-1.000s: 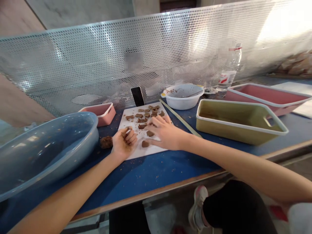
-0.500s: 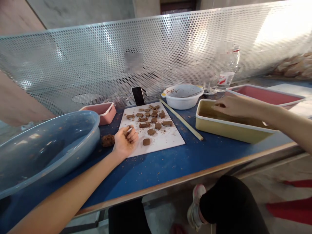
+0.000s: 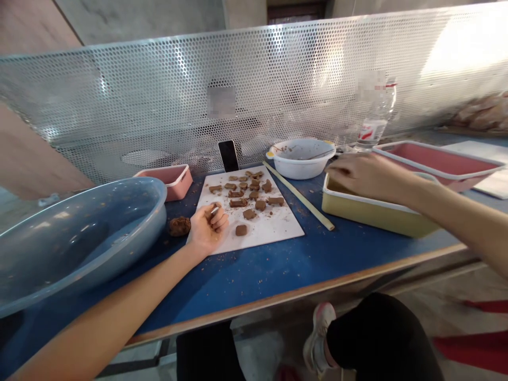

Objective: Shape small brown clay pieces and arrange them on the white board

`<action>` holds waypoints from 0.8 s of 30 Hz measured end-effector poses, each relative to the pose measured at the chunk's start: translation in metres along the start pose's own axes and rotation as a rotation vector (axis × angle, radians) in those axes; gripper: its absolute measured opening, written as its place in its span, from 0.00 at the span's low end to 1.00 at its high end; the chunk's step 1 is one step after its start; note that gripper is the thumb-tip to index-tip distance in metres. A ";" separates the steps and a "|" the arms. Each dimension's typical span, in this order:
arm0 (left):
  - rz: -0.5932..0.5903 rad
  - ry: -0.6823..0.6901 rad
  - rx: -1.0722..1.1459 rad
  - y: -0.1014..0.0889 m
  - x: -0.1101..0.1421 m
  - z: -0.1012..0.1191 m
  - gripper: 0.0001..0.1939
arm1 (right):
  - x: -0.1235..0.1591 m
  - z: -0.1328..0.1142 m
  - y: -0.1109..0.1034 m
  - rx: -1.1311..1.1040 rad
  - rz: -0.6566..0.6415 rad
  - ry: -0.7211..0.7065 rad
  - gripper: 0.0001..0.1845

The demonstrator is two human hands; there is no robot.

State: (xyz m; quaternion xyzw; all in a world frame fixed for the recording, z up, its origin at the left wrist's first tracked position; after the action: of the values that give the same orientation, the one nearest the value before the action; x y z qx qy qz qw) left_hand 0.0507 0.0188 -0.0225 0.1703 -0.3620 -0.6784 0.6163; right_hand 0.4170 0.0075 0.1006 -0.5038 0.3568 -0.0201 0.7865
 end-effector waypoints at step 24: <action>0.018 -0.003 -0.011 -0.001 0.001 -0.001 0.11 | -0.086 -0.163 0.122 -0.270 0.055 -0.636 0.24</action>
State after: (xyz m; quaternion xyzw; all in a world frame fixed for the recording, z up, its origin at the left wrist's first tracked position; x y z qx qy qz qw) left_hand 0.0500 0.0172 -0.0234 0.1626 -0.3609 -0.6751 0.6225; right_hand 0.2183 -0.0253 0.0098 -0.5744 0.1068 0.2066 0.7848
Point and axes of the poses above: each hand's wrist, its own x-axis away from the middle knuckle, its own y-axis out of the palm, z = x × y, the point moved 8 cm from there along -x, towards the middle knuckle, and after that the axes turned 9 degrees about -y, right-handed, at the moved point
